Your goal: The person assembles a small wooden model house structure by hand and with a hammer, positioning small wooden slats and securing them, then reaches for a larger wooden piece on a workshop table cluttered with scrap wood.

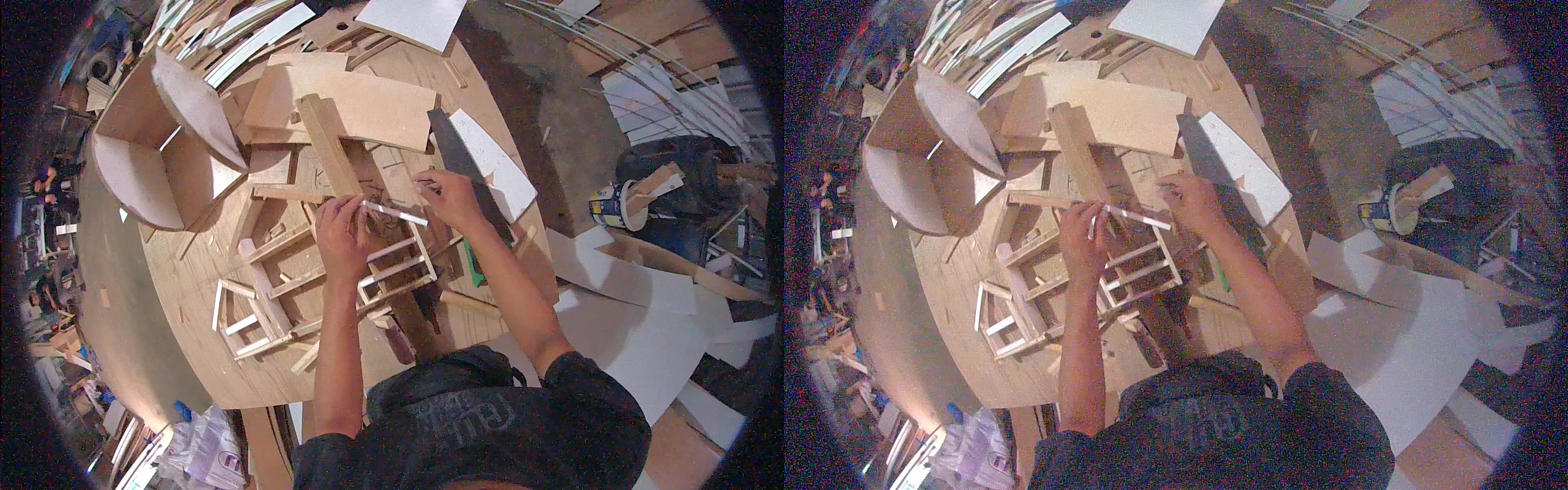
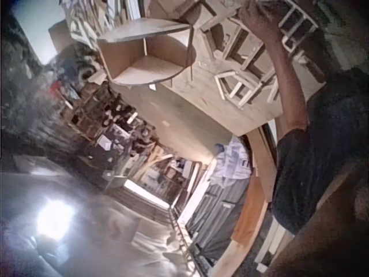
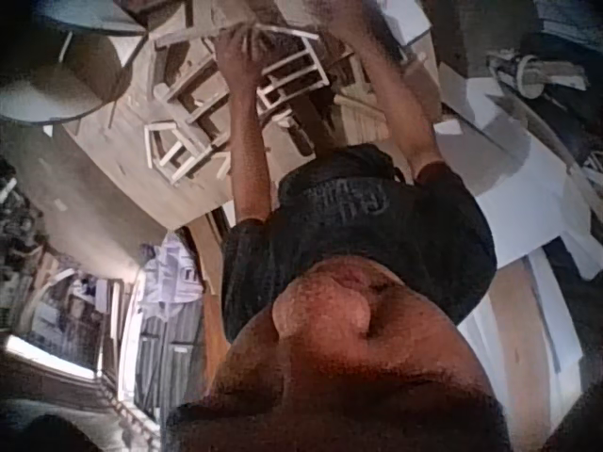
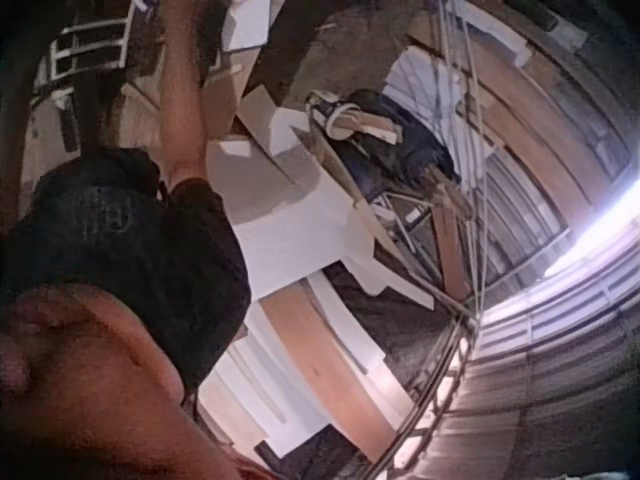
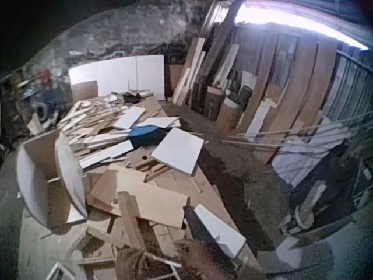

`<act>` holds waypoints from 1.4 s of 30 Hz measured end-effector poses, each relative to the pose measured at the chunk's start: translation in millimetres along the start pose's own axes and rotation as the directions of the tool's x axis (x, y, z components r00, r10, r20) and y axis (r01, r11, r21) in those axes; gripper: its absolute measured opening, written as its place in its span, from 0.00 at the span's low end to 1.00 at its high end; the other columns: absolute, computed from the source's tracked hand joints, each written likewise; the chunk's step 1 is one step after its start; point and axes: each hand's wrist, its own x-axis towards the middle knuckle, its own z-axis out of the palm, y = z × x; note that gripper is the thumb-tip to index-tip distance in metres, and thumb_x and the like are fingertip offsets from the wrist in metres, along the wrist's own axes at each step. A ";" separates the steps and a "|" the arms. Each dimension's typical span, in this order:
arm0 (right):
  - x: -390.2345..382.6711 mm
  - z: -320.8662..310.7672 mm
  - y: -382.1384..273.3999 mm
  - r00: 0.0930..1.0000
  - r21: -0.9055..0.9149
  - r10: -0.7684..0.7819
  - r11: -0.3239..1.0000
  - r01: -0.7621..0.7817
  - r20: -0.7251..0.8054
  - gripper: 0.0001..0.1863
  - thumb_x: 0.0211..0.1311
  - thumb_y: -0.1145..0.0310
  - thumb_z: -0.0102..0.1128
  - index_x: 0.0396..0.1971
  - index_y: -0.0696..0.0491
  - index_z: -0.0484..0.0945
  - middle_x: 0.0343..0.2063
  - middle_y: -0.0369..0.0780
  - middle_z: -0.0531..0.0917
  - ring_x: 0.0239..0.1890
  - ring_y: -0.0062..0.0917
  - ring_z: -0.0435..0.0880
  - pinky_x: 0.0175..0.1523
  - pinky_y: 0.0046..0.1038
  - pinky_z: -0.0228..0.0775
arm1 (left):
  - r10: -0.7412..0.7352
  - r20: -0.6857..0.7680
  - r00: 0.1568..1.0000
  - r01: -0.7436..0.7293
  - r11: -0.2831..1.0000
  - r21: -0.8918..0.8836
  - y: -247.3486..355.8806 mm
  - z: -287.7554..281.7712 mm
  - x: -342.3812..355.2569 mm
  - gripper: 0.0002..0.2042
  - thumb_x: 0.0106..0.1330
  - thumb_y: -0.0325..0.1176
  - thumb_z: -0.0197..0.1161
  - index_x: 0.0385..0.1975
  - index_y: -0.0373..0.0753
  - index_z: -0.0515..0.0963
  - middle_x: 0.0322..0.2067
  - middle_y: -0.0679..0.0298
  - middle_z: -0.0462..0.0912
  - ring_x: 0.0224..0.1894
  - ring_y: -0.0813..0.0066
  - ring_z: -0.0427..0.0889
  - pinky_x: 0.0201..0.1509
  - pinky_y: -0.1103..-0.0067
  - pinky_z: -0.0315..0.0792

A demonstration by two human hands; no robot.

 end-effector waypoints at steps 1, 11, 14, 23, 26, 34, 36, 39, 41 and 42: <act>10.2 1.2 -0.4 1.000 0.003 0.008 1.000 -0.008 0.003 0.13 0.64 0.67 0.70 0.47 0.52 0.88 0.40 0.46 0.90 0.42 0.34 0.91 0.47 0.32 0.82 | -0.005 0.024 1.000 0.005 1.000 0.030 -6.0 4.2 7.1 0.09 0.66 0.26 0.69 0.45 0.37 0.86 0.42 0.56 0.85 0.49 0.53 0.81 0.55 0.63 0.75; 45.8 37.7 36.7 0.910 -0.184 -0.159 0.952 0.243 0.383 0.14 0.50 0.78 0.67 0.40 0.57 0.86 0.37 0.50 0.87 0.44 0.50 0.86 0.51 0.43 0.79 | -0.018 0.130 0.991 0.001 0.992 0.125 -18.5 28.7 39.2 0.11 0.63 0.22 0.67 0.44 0.38 0.86 0.45 0.59 0.86 0.51 0.54 0.80 0.59 0.62 0.73; 47.1 43.5 42.7 0.888 -0.192 -0.130 0.953 0.235 0.442 0.15 0.49 0.80 0.64 0.40 0.57 0.85 0.37 0.51 0.85 0.45 0.51 0.85 0.51 0.44 0.78 | -0.032 0.139 0.990 0.017 0.994 0.110 -17.3 32.4 42.6 0.10 0.63 0.23 0.67 0.43 0.38 0.86 0.45 0.59 0.86 0.51 0.55 0.80 0.60 0.63 0.73; 44.2 44.9 46.1 0.951 -0.149 -0.116 0.975 0.164 0.288 0.16 0.49 0.81 0.61 0.40 0.55 0.85 0.34 0.51 0.84 0.41 0.51 0.85 0.49 0.44 0.78 | -0.112 0.096 0.989 0.105 0.992 0.073 0.1 27.2 38.9 0.08 0.68 0.26 0.67 0.44 0.38 0.87 0.43 0.60 0.86 0.50 0.57 0.81 0.59 0.65 0.72; 40.9 44.5 46.4 0.928 -0.114 -0.213 0.959 0.258 0.306 0.17 0.46 0.83 0.64 0.40 0.55 0.85 0.34 0.50 0.85 0.40 0.47 0.86 0.48 0.42 0.79 | -0.138 0.064 0.988 0.135 0.990 0.051 1.2 21.5 30.0 0.07 0.70 0.27 0.65 0.44 0.38 0.87 0.42 0.60 0.86 0.49 0.58 0.81 0.59 0.66 0.72; 36.0 51.2 48.0 0.930 -0.125 -0.196 0.961 0.245 0.312 0.16 0.44 0.82 0.70 0.38 0.55 0.87 0.35 0.48 0.87 0.38 0.43 0.88 0.44 0.38 0.81 | -0.194 0.019 0.981 0.194 0.981 0.017 5.1 15.8 3.3 0.07 0.72 0.29 0.65 0.43 0.39 0.88 0.42 0.60 0.87 0.48 0.59 0.81 0.57 0.67 0.72; 36.0 55.4 54.9 0.932 -0.140 -0.219 0.953 0.267 0.287 0.15 0.46 0.81 0.70 0.37 0.56 0.87 0.34 0.48 0.87 0.37 0.42 0.89 0.44 0.38 0.82 | -0.172 0.020 0.985 0.172 0.985 0.022 6.8 17.1 2.2 0.07 0.72 0.29 0.65 0.43 0.39 0.88 0.41 0.60 0.87 0.49 0.59 0.80 0.57 0.67 0.72; 37.5 52.6 49.3 0.938 -0.173 -0.206 0.950 0.260 0.277 0.12 0.49 0.79 0.69 0.36 0.57 0.88 0.33 0.48 0.88 0.36 0.41 0.89 0.44 0.38 0.82 | -0.189 0.010 0.982 0.189 0.982 0.000 8.5 18.0 1.0 0.07 0.71 0.30 0.65 0.43 0.39 0.88 0.41 0.60 0.86 0.49 0.60 0.80 0.58 0.67 0.71; 38.9 51.5 47.4 0.942 -0.194 -0.174 0.953 0.235 0.287 0.10 0.51 0.78 0.68 0.36 0.57 0.88 0.33 0.48 0.88 0.36 0.41 0.90 0.44 0.37 0.82 | -0.176 0.011 0.984 0.176 0.984 0.014 9.1 18.6 1.3 0.07 0.71 0.30 0.66 0.42 0.39 0.88 0.41 0.60 0.86 0.50 0.60 0.80 0.59 0.66 0.71; 39.8 53.6 49.1 0.945 -0.180 -0.115 0.968 0.176 0.307 0.10 0.54 0.70 0.70 0.36 0.54 0.88 0.35 0.48 0.88 0.41 0.43 0.88 0.50 0.42 0.79 | -0.175 0.005 0.984 0.175 0.984 0.014 9.2 19.7 0.9 0.07 0.71 0.30 0.66 0.42 0.39 0.88 0.41 0.60 0.86 0.50 0.60 0.80 0.59 0.66 0.71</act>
